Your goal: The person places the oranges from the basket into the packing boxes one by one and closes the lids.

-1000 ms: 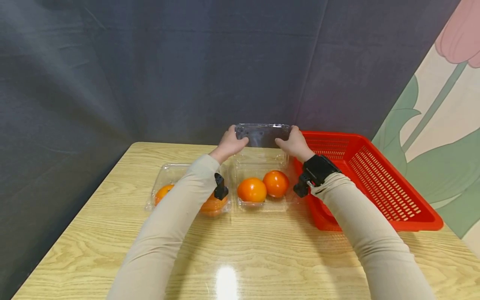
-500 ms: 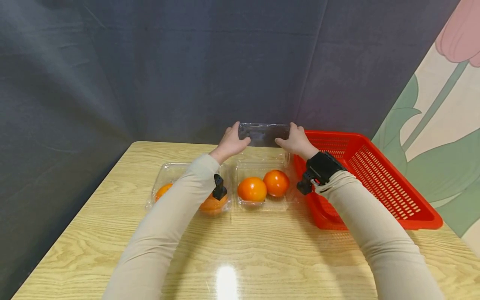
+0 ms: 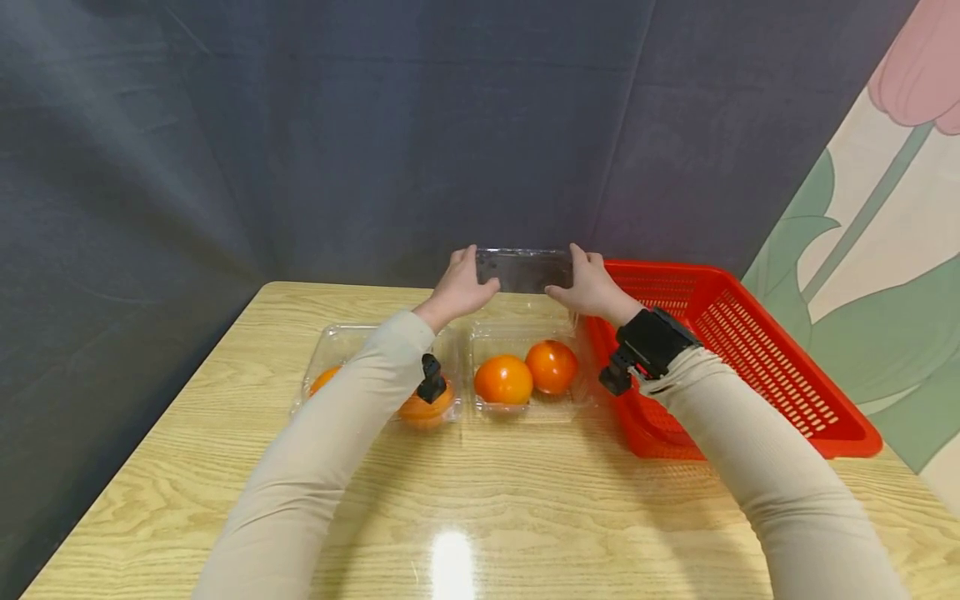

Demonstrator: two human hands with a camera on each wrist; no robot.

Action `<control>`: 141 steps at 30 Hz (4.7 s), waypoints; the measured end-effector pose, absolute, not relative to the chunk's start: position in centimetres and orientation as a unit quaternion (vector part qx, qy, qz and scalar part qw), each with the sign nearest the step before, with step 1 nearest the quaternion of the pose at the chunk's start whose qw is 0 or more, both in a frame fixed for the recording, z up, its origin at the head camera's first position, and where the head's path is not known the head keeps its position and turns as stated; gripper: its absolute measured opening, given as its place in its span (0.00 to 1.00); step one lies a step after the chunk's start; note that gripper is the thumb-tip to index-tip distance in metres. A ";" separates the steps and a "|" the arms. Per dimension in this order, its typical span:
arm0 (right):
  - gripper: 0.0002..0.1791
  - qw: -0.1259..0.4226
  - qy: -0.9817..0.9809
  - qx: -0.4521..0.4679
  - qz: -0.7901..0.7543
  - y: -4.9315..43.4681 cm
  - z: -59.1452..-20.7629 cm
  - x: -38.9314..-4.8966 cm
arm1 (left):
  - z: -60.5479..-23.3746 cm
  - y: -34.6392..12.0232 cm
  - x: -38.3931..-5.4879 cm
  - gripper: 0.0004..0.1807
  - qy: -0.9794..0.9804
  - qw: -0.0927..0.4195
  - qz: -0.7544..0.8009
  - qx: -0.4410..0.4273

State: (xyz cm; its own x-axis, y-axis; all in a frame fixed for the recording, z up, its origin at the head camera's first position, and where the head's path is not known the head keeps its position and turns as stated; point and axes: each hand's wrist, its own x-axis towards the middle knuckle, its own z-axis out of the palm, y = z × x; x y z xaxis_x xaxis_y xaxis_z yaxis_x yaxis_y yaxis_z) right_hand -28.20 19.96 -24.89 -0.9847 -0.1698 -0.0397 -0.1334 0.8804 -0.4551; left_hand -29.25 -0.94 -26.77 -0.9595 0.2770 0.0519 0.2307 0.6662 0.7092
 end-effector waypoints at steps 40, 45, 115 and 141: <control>0.50 0.035 0.988 -0.118 -0.095 19.8 -24.0 -23.4 | -26.9 -1.5 -25.5 0.44 0.957 -0.040 0.176 0.226; 0.51 0.031 0.989 -0.121 -0.081 19.8 -23.9 -22.6 | -27.0 -1.6 -25.0 0.44 0.956 -0.051 0.163 0.237; 0.48 -0.069 0.984 -0.166 -0.014 19.2 -28.1 -13.4 | -31.1 -4.2 -17.8 0.36 0.930 -0.159 0.103 0.316; 0.49 -0.056 0.984 -0.169 -0.015 19.2 -30.0 -11.9 | -32.2 -4.1 -16.1 0.32 0.922 -0.198 0.020 0.332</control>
